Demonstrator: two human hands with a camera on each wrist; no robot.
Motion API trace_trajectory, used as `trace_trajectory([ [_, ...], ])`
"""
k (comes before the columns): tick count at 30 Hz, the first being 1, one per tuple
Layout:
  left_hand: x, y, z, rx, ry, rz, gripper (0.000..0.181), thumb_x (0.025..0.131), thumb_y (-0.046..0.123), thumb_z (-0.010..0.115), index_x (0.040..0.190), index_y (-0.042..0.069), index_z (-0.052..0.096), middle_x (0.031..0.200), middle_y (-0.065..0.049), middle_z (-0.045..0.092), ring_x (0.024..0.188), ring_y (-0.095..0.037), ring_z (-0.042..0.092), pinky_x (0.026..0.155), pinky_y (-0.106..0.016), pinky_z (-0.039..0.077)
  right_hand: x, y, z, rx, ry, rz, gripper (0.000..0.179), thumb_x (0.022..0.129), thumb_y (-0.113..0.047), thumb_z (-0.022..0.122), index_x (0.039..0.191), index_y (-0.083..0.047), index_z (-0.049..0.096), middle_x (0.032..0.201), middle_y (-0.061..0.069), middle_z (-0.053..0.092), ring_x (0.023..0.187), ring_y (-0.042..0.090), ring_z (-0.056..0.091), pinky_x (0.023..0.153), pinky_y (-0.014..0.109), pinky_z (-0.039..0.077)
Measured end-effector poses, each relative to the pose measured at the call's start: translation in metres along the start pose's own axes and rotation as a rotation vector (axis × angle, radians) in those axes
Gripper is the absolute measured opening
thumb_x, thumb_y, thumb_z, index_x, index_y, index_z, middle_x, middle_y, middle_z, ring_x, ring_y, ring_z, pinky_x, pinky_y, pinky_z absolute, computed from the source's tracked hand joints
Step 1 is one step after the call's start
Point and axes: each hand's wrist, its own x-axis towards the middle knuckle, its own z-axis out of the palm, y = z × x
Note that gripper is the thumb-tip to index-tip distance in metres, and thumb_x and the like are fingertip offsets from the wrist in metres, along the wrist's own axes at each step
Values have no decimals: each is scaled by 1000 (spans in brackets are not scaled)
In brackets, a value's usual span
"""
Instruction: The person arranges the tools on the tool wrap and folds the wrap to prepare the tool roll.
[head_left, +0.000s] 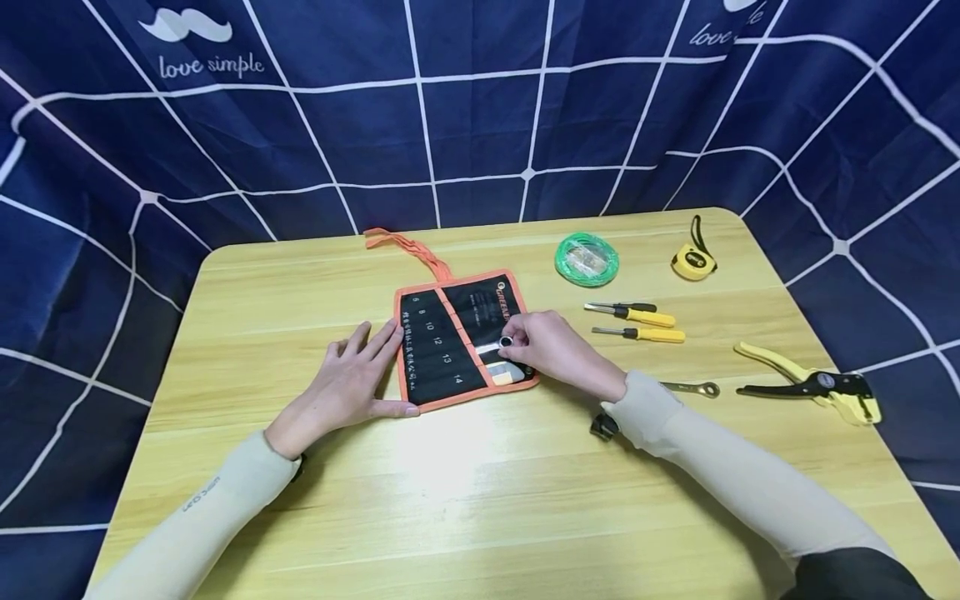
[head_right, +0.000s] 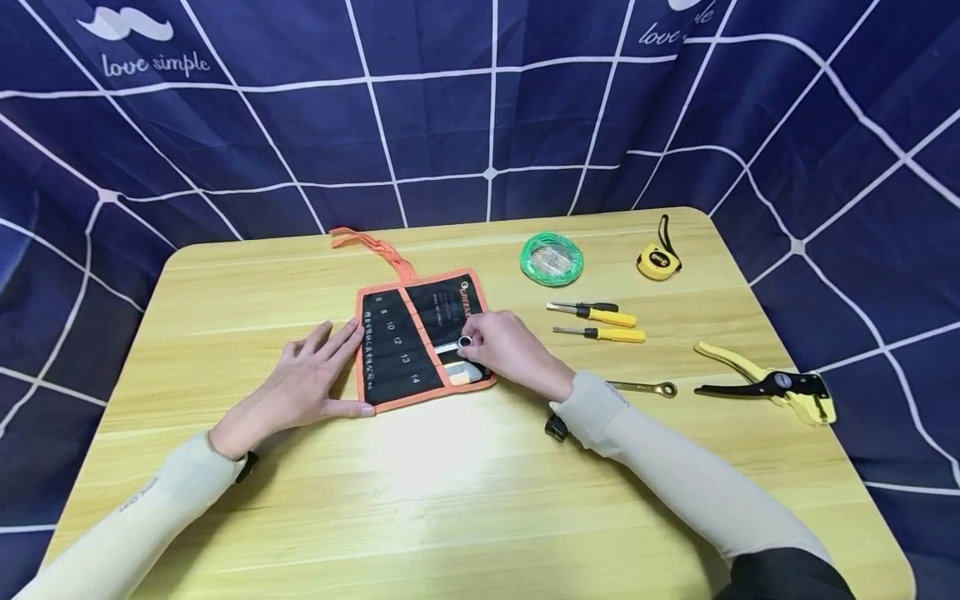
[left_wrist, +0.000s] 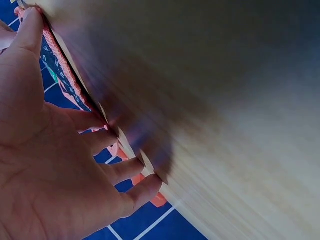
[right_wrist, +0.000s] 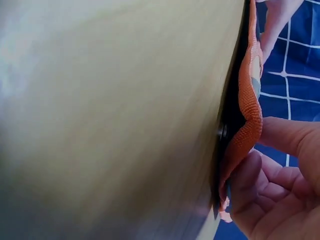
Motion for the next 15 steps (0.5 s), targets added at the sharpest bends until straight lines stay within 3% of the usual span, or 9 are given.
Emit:
trace_trajectory([
  [7, -1, 0, -1, 5, 1, -4, 122, 87, 75, 79, 171, 0, 30, 177, -20, 26, 156, -56, 27, 108, -73, 36, 1, -1, -5, 87, -58, 29, 16, 100, -6, 78, 114, -2, 72, 94, 2, 71, 86, 18, 65, 84, 38, 56],
  [15, 0, -2, -1, 7, 11, 13, 121, 88, 74, 78, 170, -1, 31, 177, -20, 27, 155, -56, 29, 107, -73, 37, 0, 5, -12, 82, -85, 10, 19, 100, -2, 73, 118, 0, 81, 93, 0, 77, 86, 15, 69, 82, 37, 59],
])
